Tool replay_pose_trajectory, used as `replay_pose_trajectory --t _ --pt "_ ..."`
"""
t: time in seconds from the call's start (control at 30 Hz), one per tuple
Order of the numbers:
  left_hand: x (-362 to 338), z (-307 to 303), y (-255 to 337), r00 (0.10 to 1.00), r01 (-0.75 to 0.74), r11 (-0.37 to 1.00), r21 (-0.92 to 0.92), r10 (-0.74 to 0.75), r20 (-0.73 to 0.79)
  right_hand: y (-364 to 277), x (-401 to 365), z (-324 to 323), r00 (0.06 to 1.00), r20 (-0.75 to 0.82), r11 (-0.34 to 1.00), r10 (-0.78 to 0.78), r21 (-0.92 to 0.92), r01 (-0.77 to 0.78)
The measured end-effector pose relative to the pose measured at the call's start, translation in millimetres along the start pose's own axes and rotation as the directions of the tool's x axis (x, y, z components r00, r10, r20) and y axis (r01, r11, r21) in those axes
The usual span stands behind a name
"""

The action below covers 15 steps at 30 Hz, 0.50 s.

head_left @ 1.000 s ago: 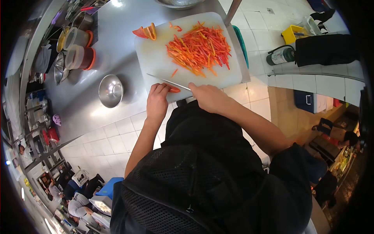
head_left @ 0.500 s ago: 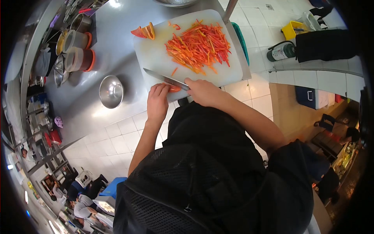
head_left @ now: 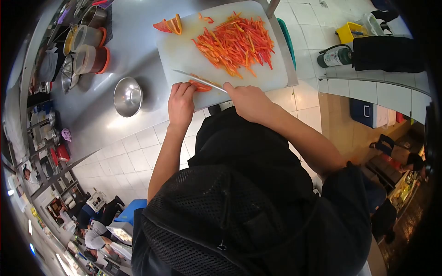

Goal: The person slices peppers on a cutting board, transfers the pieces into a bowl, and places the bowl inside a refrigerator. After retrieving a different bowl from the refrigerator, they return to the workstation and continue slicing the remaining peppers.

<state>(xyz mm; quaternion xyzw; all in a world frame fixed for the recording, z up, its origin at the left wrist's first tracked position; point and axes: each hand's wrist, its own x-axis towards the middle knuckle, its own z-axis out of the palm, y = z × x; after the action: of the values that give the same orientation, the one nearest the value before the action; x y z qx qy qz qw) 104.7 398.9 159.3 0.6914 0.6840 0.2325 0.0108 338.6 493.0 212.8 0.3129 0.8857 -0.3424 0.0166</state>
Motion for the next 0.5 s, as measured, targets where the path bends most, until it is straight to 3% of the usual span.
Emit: replay_pose_trajectory --t 0.27,0.33,0.5 --pt "5 -4 0 0.997 0.04 0.999 0.002 -0.04 0.06 -28 -31 -40 0.986 0.167 0.997 0.005 -0.081 0.008" --pt "3 -5 -1 0.997 0.047 0.999 -0.005 -0.047 0.058 -25 -35 -35 0.978 0.201 0.998 0.062 -0.041 -0.054" --pt "4 -3 -3 0.999 0.026 0.998 -0.05 -0.025 0.023 6 0 3 0.998 0.053 1.0 -0.024 -0.019 0.025"
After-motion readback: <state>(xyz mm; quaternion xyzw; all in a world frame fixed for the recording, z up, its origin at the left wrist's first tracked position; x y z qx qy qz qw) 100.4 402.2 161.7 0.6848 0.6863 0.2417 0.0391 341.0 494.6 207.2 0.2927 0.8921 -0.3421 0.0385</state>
